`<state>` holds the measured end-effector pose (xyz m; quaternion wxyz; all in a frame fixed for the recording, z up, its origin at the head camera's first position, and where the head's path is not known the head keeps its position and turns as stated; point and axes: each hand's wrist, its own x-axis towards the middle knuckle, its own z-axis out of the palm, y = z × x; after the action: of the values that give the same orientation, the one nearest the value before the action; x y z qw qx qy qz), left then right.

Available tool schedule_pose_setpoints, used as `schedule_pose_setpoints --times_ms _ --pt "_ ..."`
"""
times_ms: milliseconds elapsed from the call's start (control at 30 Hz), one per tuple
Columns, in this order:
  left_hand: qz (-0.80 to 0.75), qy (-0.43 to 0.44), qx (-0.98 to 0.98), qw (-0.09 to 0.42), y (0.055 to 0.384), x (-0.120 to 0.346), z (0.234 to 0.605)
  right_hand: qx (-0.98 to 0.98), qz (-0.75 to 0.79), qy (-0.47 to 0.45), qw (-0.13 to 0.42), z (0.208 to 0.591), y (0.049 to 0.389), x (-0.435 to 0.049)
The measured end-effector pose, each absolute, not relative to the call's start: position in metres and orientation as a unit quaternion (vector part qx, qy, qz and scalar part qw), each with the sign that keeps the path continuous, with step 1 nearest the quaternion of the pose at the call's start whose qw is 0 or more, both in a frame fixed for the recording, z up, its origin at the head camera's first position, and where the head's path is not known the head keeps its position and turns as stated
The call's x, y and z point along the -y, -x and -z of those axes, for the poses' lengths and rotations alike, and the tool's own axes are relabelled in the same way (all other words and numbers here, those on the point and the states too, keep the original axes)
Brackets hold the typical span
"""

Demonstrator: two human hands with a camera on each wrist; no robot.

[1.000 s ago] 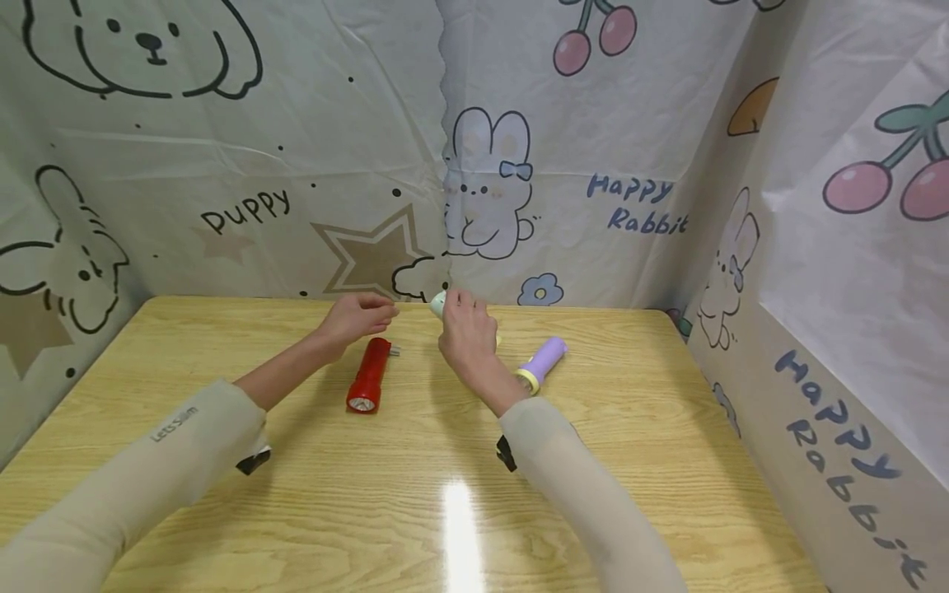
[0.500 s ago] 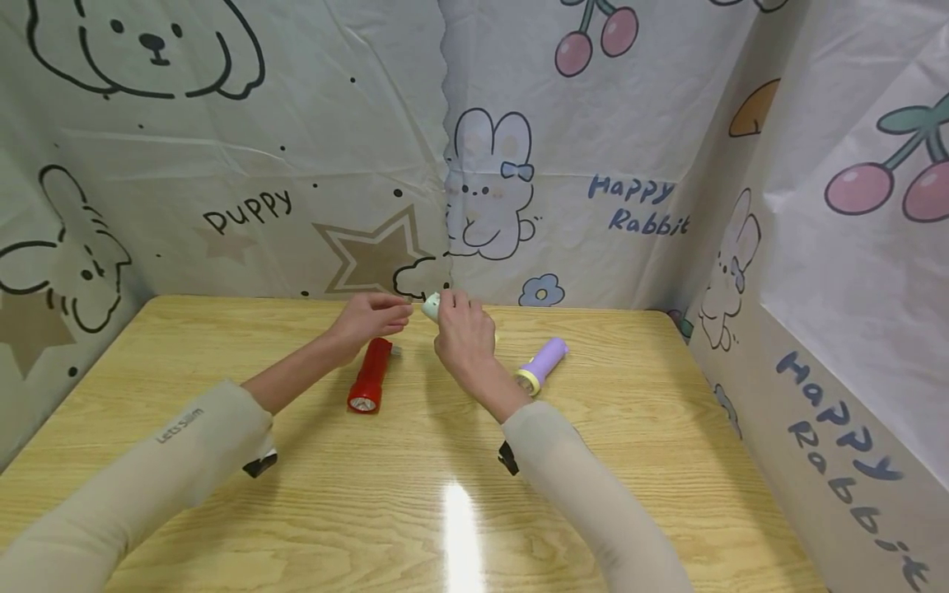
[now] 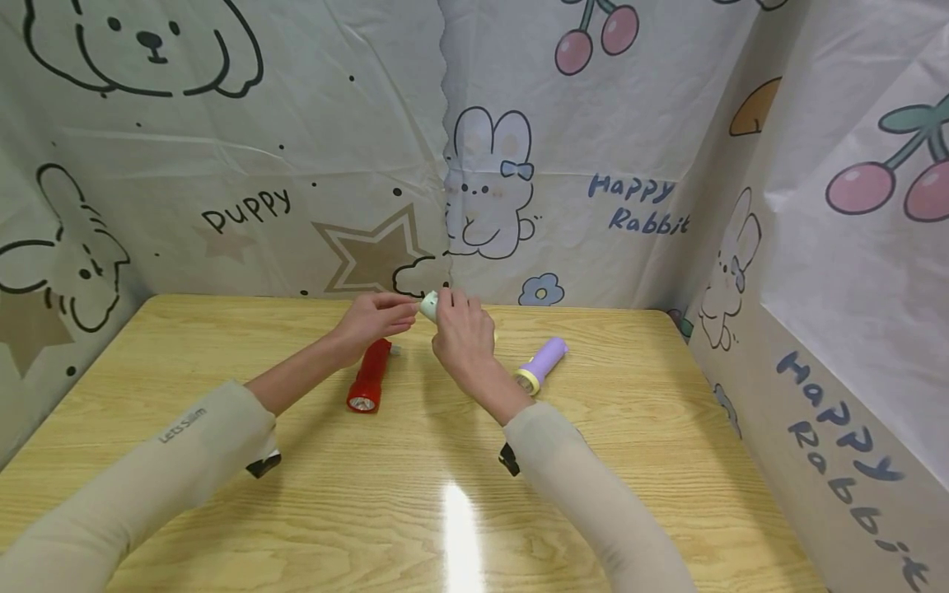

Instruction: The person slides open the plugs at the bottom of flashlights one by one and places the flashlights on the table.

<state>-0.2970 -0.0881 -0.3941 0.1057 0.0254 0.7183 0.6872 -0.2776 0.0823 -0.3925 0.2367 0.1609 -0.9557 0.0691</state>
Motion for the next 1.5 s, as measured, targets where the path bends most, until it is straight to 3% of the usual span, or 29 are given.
schedule_pose_setpoints --times_ms 667,1500 --pt "-0.703 -0.043 -0.703 0.1 0.297 0.089 0.392 0.955 -0.098 -0.168 0.224 0.387 0.27 -0.079" --pt "-0.734 -0.089 -0.664 0.11 0.295 0.089 0.387 0.935 -0.164 -0.19 0.249 0.386 0.264 -0.083"
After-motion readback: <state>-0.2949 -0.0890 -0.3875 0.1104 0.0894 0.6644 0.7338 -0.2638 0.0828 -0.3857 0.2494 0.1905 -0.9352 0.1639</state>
